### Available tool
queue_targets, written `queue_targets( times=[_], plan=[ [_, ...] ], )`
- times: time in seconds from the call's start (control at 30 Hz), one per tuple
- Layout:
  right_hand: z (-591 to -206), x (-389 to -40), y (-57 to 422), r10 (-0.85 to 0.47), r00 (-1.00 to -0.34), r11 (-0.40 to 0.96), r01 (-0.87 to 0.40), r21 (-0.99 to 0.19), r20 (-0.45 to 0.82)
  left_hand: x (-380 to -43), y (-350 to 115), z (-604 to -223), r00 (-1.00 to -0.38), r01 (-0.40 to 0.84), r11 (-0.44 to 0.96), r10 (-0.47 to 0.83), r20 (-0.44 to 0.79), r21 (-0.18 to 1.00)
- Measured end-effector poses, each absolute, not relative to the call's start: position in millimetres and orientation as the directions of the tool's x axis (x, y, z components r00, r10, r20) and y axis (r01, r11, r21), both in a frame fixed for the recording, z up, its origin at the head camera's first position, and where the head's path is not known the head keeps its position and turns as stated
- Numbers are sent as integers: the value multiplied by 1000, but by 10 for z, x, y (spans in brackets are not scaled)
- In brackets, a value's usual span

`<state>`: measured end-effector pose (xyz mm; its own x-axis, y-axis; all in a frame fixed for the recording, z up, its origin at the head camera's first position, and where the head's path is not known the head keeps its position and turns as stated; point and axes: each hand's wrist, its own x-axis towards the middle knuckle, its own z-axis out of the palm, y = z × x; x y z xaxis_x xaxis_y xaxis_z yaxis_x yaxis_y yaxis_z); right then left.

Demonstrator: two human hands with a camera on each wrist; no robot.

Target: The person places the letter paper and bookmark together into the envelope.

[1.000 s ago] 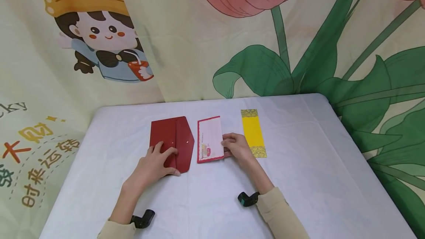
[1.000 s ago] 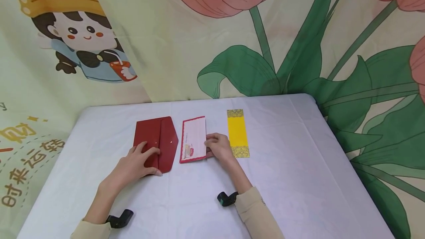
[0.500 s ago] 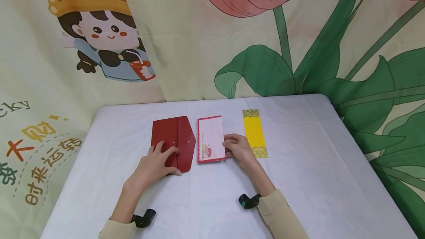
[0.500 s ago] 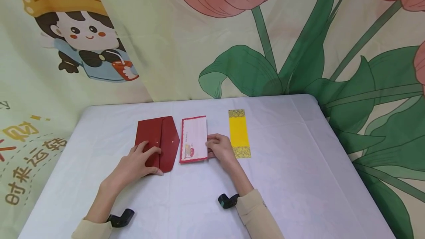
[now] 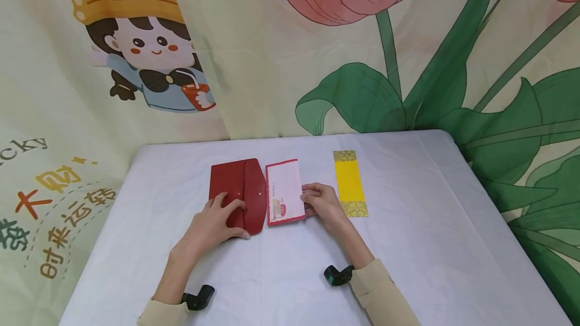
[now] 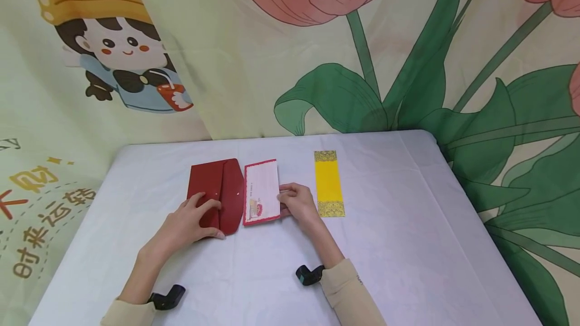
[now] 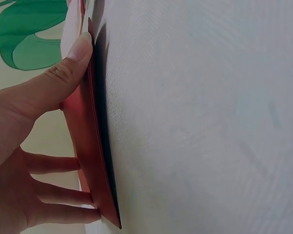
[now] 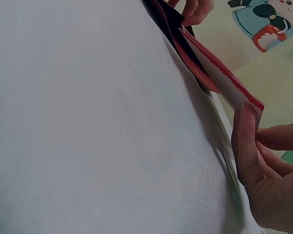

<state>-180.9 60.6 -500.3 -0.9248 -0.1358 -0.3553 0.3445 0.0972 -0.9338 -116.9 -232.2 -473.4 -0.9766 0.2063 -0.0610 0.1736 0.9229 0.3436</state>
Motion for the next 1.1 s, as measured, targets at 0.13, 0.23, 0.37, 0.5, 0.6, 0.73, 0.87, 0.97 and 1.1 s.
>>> queue_targets(
  times=[0.13,0.23,0.37,0.5,0.6,0.73,0.87,0.97,1.1],
  plan=[
    [-5005,-1816,577,-147,-926,91,338,-937,-348,-1168,-2317,-4732,-978,169,920,201,-58,353],
    [-5003,-1820,552,-146,-927,91,335,-938,-345,-1168,-2315,-4733,-978,170,920,202,-56,353],
    [-4995,-1818,520,-151,-927,98,330,-939,-342,-1168,-2314,-4738,-977,173,921,205,-56,350],
    [-4985,-1815,483,-159,-927,99,326,-940,-339,-1166,-2318,-4734,-979,169,922,199,-53,349],
    [-4983,-1815,458,-163,-928,103,321,-942,-334,-1160,-2321,-4732,-979,169,923,198,-52,345],
    [-4964,-1823,420,-173,-928,99,316,-944,-329,-1163,-2322,-4738,-979,163,927,194,-62,338],
    [-4952,-1828,386,-177,-927,95,318,-943,-330,-1165,-2313,-4748,-979,159,928,192,-66,336],
    [-4955,-1833,366,-177,-927,94,318,-943,-330,-1162,-2307,-4748,-979,165,928,195,-58,335],
    [-4962,-1841,346,-186,-926,91,315,-945,-327,-1162,-2305,-4740,-979,166,928,195,-56,335]
  ],
)
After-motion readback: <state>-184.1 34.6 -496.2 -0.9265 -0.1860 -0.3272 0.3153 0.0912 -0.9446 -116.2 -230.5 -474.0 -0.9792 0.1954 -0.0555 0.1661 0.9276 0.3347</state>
